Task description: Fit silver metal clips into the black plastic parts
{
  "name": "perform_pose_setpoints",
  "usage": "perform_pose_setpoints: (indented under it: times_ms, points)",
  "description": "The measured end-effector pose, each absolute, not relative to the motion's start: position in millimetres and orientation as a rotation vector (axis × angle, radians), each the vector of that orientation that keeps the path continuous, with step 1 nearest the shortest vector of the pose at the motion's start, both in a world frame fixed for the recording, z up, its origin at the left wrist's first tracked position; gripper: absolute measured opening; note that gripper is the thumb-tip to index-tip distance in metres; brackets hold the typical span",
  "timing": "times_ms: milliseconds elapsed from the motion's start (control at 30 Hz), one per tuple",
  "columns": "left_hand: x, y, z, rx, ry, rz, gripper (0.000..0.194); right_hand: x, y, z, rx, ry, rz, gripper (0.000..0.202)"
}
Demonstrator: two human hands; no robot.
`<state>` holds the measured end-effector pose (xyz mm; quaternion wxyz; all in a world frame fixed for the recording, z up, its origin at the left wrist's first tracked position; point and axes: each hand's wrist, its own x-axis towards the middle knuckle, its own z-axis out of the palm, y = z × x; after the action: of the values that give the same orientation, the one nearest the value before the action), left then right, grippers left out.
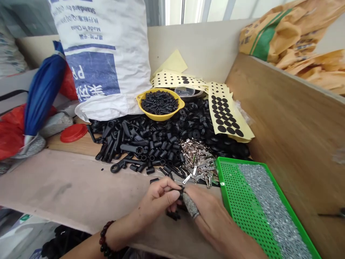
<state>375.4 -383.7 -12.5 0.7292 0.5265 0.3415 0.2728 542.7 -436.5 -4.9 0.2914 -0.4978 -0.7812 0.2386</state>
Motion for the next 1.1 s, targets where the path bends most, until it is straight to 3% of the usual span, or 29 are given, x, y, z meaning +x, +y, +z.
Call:
perform_pose_setpoints:
  times_ms: [167, 400, 533, 767, 1100]
  points:
    - [379, -383, -6, 1.810, 0.669, 0.500, 0.010, 573, -456, -14, -1.428, -2.257, 0.479, 0.064]
    - [350, -361, -1, 2.178, 0.770, 0.615, 0.015, 588, -468, -46, -1.531, -2.393, 0.039, 0.037]
    - [317, -341, -12, 2.366, 1.001, 0.721, 0.015, 588, -460, -42, -1.473, -2.410, -0.199, 0.033]
    - [302, -334, -26, 2.562, 1.171, 0.497, 0.019, 584, -430, -22, -1.389, -2.435, -0.197, 0.040]
    - [312, -334, -36, 2.781, 1.204, 0.212, 0.020, 486, -347, -26, -1.478, -2.686, -0.154, 0.015]
